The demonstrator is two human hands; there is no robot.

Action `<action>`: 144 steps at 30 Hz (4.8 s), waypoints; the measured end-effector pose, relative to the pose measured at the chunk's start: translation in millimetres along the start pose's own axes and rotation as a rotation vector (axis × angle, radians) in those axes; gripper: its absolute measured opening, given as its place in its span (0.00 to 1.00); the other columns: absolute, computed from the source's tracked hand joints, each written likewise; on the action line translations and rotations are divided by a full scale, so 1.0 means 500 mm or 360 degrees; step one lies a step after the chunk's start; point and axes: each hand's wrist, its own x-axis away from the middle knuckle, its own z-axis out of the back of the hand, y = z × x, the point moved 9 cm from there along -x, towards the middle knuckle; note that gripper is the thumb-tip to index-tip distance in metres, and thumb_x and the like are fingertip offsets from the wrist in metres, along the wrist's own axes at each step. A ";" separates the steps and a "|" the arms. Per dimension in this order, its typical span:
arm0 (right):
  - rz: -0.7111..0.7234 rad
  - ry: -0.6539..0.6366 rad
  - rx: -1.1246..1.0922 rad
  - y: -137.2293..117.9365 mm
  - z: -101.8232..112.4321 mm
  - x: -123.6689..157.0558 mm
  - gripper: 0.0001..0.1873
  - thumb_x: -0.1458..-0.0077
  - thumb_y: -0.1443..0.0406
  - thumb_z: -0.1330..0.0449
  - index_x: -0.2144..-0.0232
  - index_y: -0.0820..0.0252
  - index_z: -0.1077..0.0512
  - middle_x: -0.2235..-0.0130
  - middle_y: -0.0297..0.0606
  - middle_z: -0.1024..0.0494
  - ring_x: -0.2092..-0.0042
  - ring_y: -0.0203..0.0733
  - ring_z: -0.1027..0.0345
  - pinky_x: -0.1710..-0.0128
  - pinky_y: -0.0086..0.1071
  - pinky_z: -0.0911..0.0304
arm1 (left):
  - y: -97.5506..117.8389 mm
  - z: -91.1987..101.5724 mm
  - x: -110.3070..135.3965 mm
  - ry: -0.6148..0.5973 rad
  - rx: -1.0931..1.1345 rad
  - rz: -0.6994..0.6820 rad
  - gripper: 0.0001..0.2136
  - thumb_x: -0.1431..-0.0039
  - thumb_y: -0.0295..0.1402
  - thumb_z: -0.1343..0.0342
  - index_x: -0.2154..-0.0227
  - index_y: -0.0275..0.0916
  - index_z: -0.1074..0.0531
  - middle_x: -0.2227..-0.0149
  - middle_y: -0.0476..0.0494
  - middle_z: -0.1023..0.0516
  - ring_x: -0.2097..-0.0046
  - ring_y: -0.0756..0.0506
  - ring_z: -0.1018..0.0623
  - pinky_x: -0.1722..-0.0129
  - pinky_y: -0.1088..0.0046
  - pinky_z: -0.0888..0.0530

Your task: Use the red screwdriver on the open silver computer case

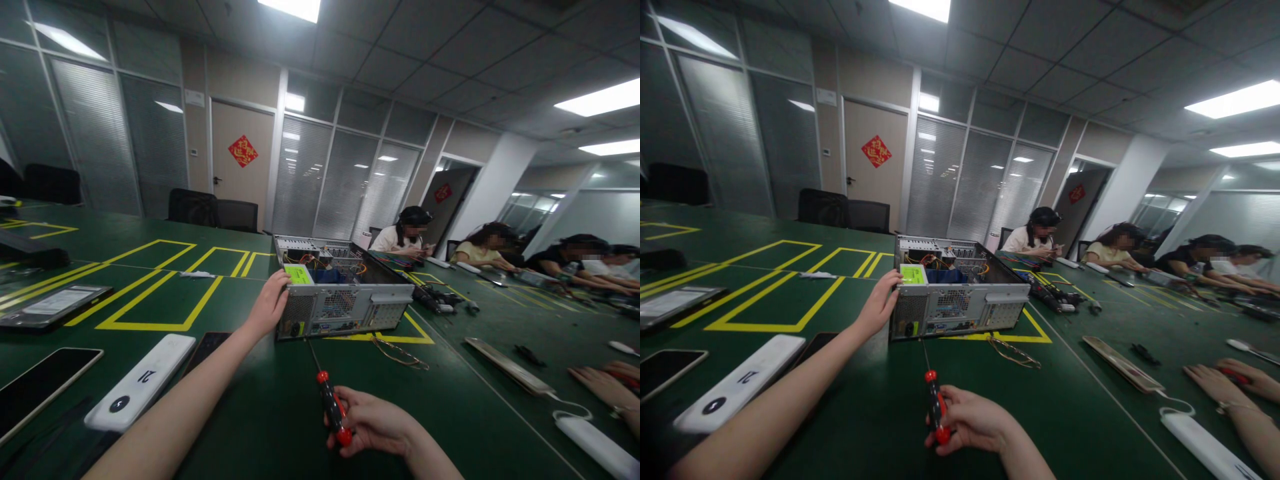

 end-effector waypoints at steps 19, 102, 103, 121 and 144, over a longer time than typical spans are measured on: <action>0.0066 0.0350 -0.0021 -0.011 0.035 0.006 0.23 0.62 0.62 0.32 0.65 0.62 0.38 0.76 0.27 0.32 0.76 0.28 0.34 0.80 0.21 0.46 | -0.001 0.000 0.000 0.0005 0.0007 0.0001 0.11 0.36 0.32 0.61 0.53 0.40 0.39 0.48 0.39 0.34 0.40 0.43 0.39 0.40 0.54 0.41; 0.0092 -0.0125 -0.0384 -0.006 -0.015 -0.002 0.21 0.52 0.66 0.38 0.56 0.58 0.39 0.60 0.38 0.26 0.68 0.37 0.27 0.74 0.25 0.42 | -0.002 0.000 0.000 -0.0006 0.0024 0.0017 0.11 0.36 0.33 0.60 0.54 0.40 0.39 0.48 0.39 0.34 0.40 0.43 0.40 0.40 0.54 0.41; 0.0093 -0.0145 -0.0346 -0.005 -0.018 -0.002 0.22 0.53 0.67 0.37 0.56 0.58 0.40 0.59 0.38 0.27 0.66 0.38 0.27 0.72 0.26 0.41 | -0.002 0.000 0.000 -0.0005 0.0023 0.0017 0.11 0.36 0.33 0.60 0.54 0.40 0.39 0.48 0.39 0.34 0.40 0.43 0.40 0.40 0.55 0.40; 0.0138 -0.0083 -0.0231 0.003 0.003 -0.014 0.30 0.58 0.65 0.33 0.55 0.58 0.44 0.62 0.37 0.27 0.66 0.40 0.26 0.71 0.27 0.37 | -0.002 0.000 0.002 0.0000 0.0002 0.0005 0.11 0.36 0.31 0.60 0.53 0.40 0.39 0.48 0.39 0.34 0.40 0.43 0.40 0.40 0.55 0.41; 0.0336 -0.0263 0.0084 -0.116 -0.115 0.008 0.24 0.57 0.70 0.44 0.55 0.57 0.43 0.65 0.36 0.29 0.70 0.37 0.30 0.78 0.25 0.43 | -0.003 -0.004 -0.001 0.0020 0.0009 -0.0021 0.12 0.36 0.32 0.60 0.53 0.40 0.39 0.49 0.38 0.33 0.40 0.43 0.39 0.41 0.53 0.39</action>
